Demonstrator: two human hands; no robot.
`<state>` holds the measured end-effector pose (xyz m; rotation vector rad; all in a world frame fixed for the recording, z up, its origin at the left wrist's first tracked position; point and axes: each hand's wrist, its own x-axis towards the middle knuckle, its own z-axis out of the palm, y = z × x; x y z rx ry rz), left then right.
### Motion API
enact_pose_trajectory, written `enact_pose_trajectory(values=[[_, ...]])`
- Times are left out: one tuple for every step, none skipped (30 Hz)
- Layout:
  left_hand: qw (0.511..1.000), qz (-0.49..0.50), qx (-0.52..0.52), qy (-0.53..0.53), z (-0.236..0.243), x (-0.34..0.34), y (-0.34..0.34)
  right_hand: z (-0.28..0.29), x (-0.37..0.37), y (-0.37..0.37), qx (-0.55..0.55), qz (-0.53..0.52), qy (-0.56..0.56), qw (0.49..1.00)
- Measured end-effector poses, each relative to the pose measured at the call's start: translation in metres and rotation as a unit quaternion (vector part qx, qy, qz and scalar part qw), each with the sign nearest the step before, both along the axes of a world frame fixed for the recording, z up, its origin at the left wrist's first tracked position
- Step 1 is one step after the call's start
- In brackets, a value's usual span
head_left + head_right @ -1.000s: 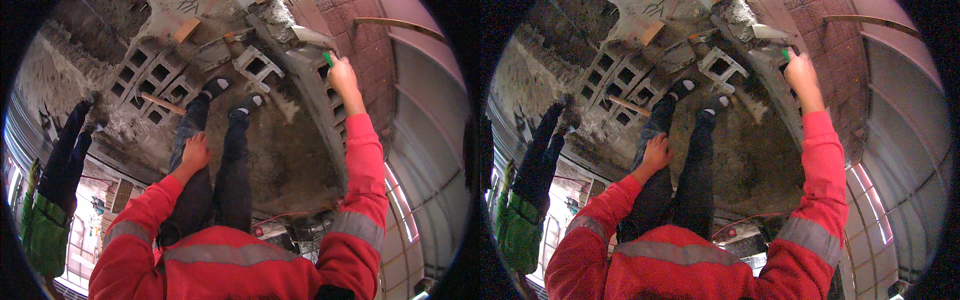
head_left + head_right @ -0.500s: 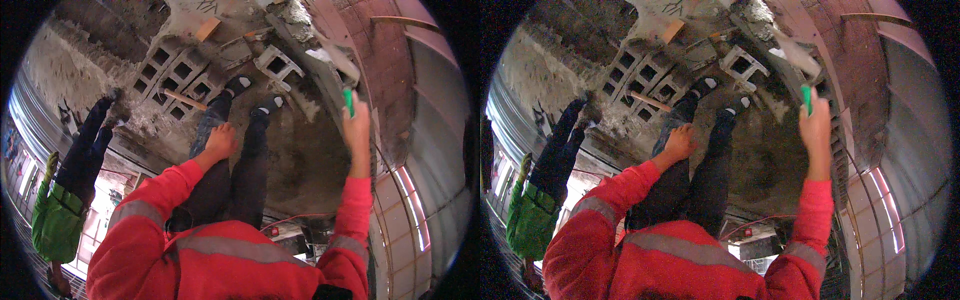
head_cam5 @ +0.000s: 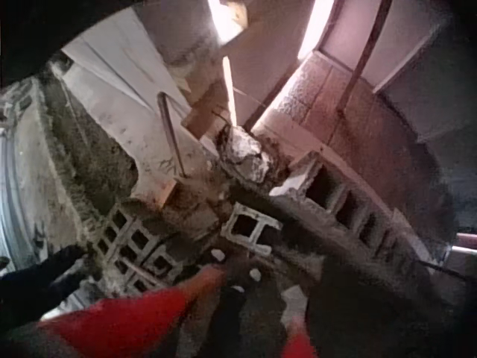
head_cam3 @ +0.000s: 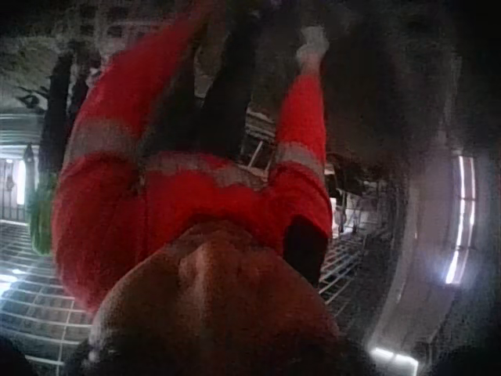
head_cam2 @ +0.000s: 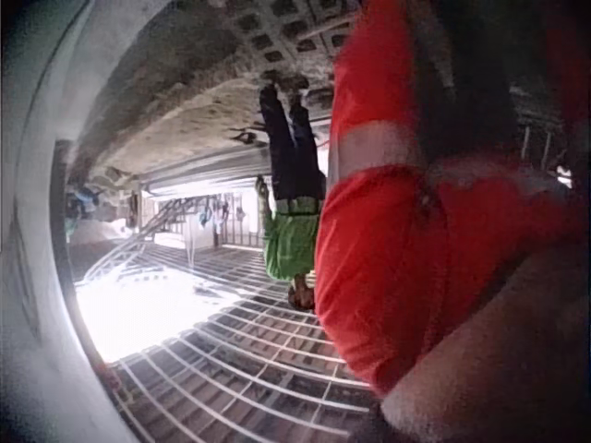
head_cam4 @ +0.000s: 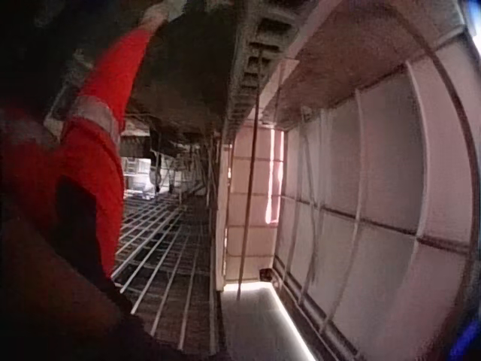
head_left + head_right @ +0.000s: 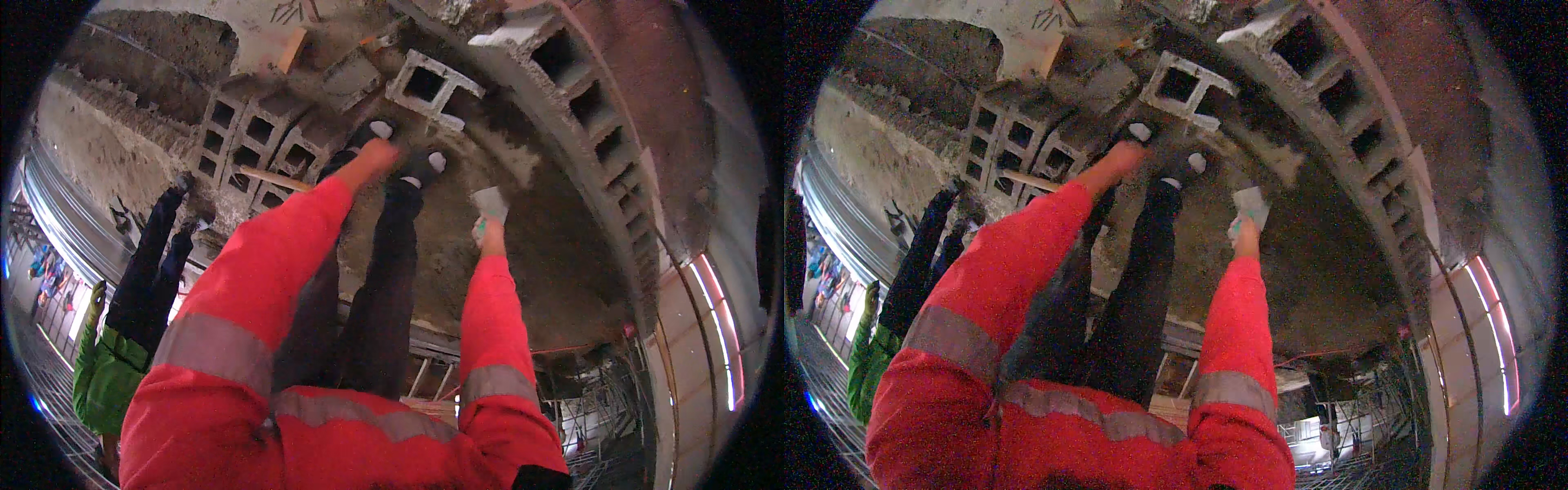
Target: The person lays hollow concrete blocks onto a mortar bed, using a trowel to apply mortar and a hammer to tap the blocks into place. They also use a green marker to mark the blocks and a piece of cloth to wipe excess mortar.
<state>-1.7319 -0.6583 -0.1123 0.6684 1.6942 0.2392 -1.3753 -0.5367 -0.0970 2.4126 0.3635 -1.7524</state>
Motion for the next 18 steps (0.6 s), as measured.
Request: enact_pose_trajectory(values=[[0.936, 0.278, -0.131, -0.168, -0.01, 0.005, 0.03, -0.021, 0.006, 0.003, 0.016, -0.157, 0.037, 0.987], [0.894, 0.374, -0.145, -0.198, 0.0, 0.03, 0.08, -0.039, 0.039, 0.011, 0.046, -0.189, 0.026, 0.981], [0.841, 0.468, -0.165, -0.217, 0.01, 0.054, 0.118, -0.055, 0.068, 0.016, 0.071, -0.217, 0.019, 0.973], [0.793, 0.534, -0.154, -0.248, -0.019, 0.057, 0.117, -0.076, 0.064, 0.019, 0.078, -0.23, 0.047, 0.969], [0.741, 0.605, -0.126, -0.264, -0.053, 0.041, 0.108, -0.099, 0.047, 0.023, 0.085, -0.249, 0.095, 0.96], [0.768, 0.603, -0.009, -0.215, -0.074, 0.049, 0.114, -0.124, 0.058, 0.034, 0.116, -0.273, 0.126, 0.947], [0.782, 0.593, 0.107, -0.16, -0.096, 0.06, 0.12, -0.15, 0.055, 0.05, 0.147, -0.298, 0.163, 0.929], [0.715, 0.66, 0.06, -0.224, -0.103, 0.079, 0.137, -0.164, 0.066, 0.053, 0.146, -0.305, 0.123, 0.933], [0.64, 0.729, 0.011, -0.245, -0.104, 0.082, 0.139, -0.174, 0.063, 0.037, 0.119, -0.316, 0.094, 0.937], [0.704, 0.693, -0.008, -0.154, -0.121, 0.056, 0.123, -0.18, 0.03, 0.039, 0.093, -0.312, 0.095, 0.941], [0.675, 0.718, -0.036, -0.167, -0.116, 0.091, 0.164, -0.188, 0.09, 0.065, 0.152, -0.271, 0.081, 0.947], [0.646, 0.737, -0.075, -0.183, -0.103, 0.131, 0.2, -0.184, 0.156, 0.086, 0.209, -0.23, 0.055, 0.949], [0.681, 0.715, -0.065, -0.146, -0.112, 0.121, 0.188, -0.184, 0.143, 0.066, 0.173, -0.213, 0.038, 0.961], [0.709, 0.696, -0.052, -0.099, -0.123, 0.102, 0.164, -0.172, 0.107, 0.046, 0.131, -0.188, 0.029, 0.973], [0.736, 0.673, -0.04, -0.056, -0.131, 0.084, 0.137, -0.158, 0.078, 0.028, 0.093, -0.161, 0.02, 0.982], [0.76, 0.65, -0.019, -0.024, -0.136, 0.066, 0.125, -0.147, 0.054, 0.027, 0.076, -0.154, 0.046, 0.984], [0.78, 0.626, 0.002, 0.004, -0.141, 0.051, 0.115, -0.137, 0.038, 0.028, 0.063, -0.145, 0.069, 0.985], [0.801, 0.599, 0.01, 0.019, -0.138, 0.05, 0.113, -0.124, 0.037, 0.03, 0.053, -0.136, 0.073, 0.987]])
